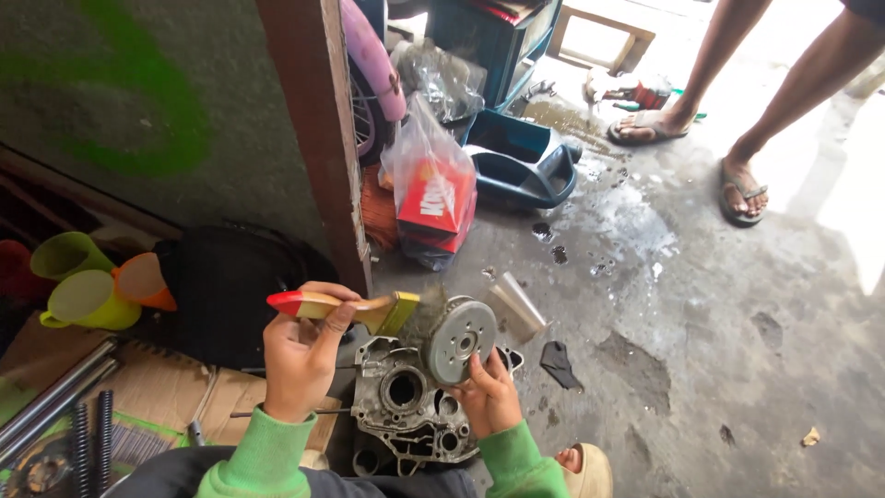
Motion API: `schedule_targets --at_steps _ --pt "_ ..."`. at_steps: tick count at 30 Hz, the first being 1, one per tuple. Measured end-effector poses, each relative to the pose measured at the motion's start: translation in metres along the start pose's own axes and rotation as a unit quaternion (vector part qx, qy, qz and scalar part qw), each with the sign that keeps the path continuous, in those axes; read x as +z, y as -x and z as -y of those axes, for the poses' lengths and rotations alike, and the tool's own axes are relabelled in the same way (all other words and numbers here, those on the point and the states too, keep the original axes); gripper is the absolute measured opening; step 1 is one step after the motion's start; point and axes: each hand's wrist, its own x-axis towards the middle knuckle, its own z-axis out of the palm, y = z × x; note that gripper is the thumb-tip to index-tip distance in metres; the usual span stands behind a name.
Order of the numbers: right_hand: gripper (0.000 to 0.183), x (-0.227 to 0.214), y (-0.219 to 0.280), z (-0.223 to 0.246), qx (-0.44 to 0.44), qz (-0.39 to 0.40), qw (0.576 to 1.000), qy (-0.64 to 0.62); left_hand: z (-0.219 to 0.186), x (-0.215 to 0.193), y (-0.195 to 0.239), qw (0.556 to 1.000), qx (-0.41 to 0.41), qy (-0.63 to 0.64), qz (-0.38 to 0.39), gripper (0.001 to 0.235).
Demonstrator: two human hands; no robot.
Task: The person scrubs a circular metal engine part with a brush, then scrubs the inside of the engine casing. They use a thin metal rod to probe and clean inside the casing while continuing to scrub with the brush.
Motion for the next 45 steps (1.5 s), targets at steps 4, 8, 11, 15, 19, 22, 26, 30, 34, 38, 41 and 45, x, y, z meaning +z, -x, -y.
schedule_targets --at_steps 4,8,11,15,19,22,26,30,34,38,41,45 --pt "0.066 0.017 0.01 0.01 0.028 -0.039 0.999 -0.01 -0.001 0.003 0.006 0.999 -0.008 -0.001 0.045 0.016" --pt "0.047 -0.006 -0.001 -0.006 -0.019 -0.009 0.999 -0.027 -0.004 0.002 0.009 0.995 0.009 0.017 0.094 0.015" --pt "0.039 -0.008 -0.002 -0.009 -0.032 -0.014 0.999 -0.035 0.001 0.004 0.007 0.997 0.044 0.043 0.057 0.013" --pt "0.041 -0.021 -0.011 -0.027 -0.056 -0.009 0.998 -0.022 0.019 0.003 0.008 0.995 0.082 0.049 0.001 0.01" --pt "0.045 -0.027 -0.015 -0.029 -0.071 -0.003 0.997 -0.031 0.009 -0.001 0.009 0.996 0.057 0.039 0.048 0.009" --pt "0.036 -0.024 -0.015 -0.022 -0.084 0.002 0.994 -0.067 0.007 -0.003 0.011 0.996 0.027 0.038 0.073 0.008" --pt "0.033 -0.04 -0.025 -0.026 -0.088 0.01 0.993 -0.072 0.006 -0.001 0.008 0.997 0.039 0.043 0.057 0.01" --pt "0.034 -0.04 -0.025 -0.036 -0.105 0.016 0.993 -0.053 0.016 0.01 0.013 0.998 0.044 0.041 0.023 0.01" --pt "0.037 -0.029 -0.023 -0.031 -0.116 0.026 0.992 -0.051 0.014 0.008 0.008 0.996 0.085 0.024 0.009 0.011" --pt "0.038 -0.038 -0.024 -0.033 -0.119 0.029 0.99 -0.068 0.014 0.008 0.008 0.995 0.098 0.022 -0.021 0.011" --pt "0.038 -0.042 -0.027 -0.032 -0.121 0.032 0.989 -0.073 0.01 0.01 0.008 0.994 0.099 0.032 -0.021 0.012" --pt "0.035 -0.04 -0.026 -0.032 -0.119 0.018 0.991 -0.055 0.023 0.013 0.015 0.995 0.065 0.074 0.018 0.014"
